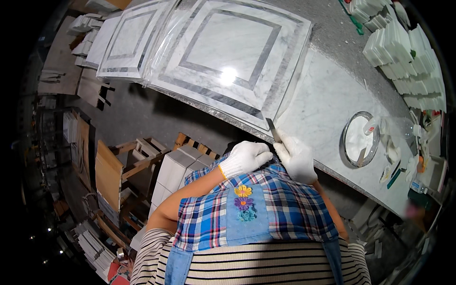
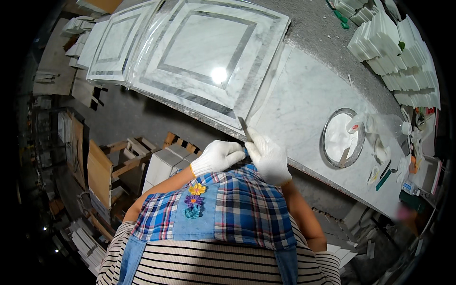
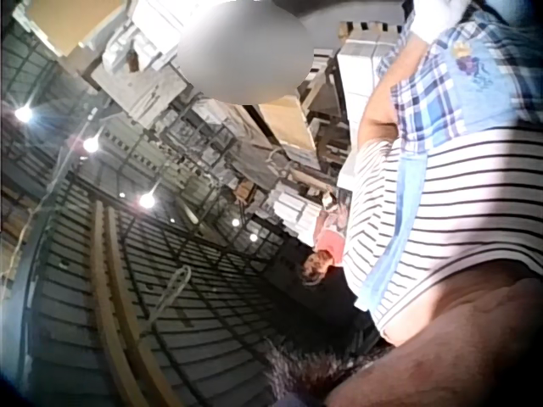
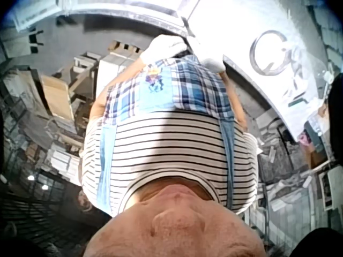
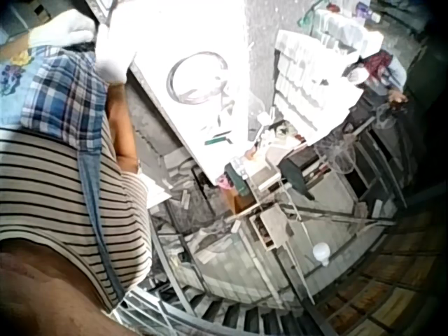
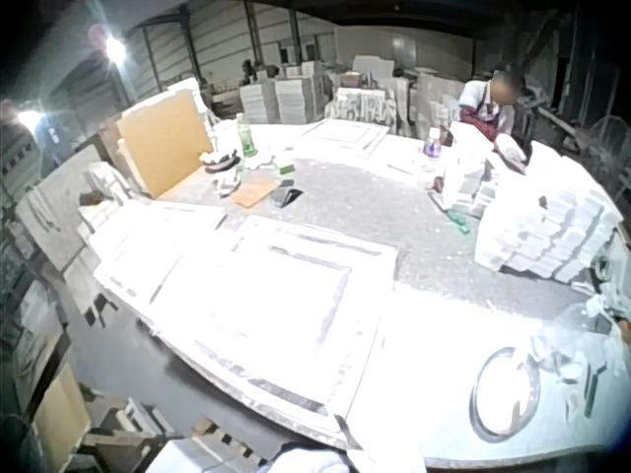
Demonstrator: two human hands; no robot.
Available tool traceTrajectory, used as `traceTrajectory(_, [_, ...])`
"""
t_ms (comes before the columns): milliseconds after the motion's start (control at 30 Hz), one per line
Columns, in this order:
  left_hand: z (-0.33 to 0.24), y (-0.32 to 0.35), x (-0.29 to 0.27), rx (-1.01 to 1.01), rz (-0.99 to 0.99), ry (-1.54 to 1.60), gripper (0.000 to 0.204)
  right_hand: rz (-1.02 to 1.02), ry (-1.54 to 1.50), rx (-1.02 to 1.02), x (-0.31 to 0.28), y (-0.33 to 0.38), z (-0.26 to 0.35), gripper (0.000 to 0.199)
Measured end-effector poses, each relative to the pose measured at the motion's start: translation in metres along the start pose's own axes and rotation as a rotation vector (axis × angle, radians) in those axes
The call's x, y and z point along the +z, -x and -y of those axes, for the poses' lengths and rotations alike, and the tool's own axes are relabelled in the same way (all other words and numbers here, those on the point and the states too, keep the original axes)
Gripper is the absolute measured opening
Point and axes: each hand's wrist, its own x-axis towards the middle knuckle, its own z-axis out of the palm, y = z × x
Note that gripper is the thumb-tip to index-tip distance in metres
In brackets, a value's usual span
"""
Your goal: The person uses a utility knife to score and cut the plastic wrapping on square ceramic tiles. They peel back the film, spray the tile surface with liquid from a bottle, and wipe it with a cloth. The person then stacks the prepared tiles on a workbench in a workshop environment.
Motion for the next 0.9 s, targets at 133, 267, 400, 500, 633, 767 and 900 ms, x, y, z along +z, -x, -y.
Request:
traceTrajectory(133, [-0.006,0.001,-0.004,-0.114,-0.091,0.289,0.036,0.014,0.239,-0.125,0.000,0.005,0.001,0.040])
traceTrajectory(267, [-0.014,-0.004,-0.008,-0.141,-0.130,0.431,0.045,-0.013,0.295,-0.195,0.004,0.005,0.001,0.041])
traceTrajectory(400, [-0.015,-0.011,-0.004,-0.200,-0.159,0.569,0.048,0.005,0.314,-0.218,0.006,0.005,0.000,0.041])
traceTrajectory(500, [-0.013,-0.018,0.005,-0.223,-0.210,0.598,0.053,0.001,0.321,-0.222,0.008,0.006,0.002,0.041])
traceTrajectory(633, [-0.006,-0.022,0.010,-0.235,-0.240,0.599,0.056,0.028,0.375,-0.205,0.006,0.005,0.008,0.039])
traceTrajectory(767, [-0.010,-0.023,0.005,-0.267,-0.224,0.650,0.055,-0.005,0.364,-0.239,0.008,0.004,0.009,0.039])
traceTrajectory(900, [-0.011,-0.024,0.003,-0.276,-0.220,0.656,0.054,-0.018,0.393,-0.269,0.009,0.004,0.007,0.040])
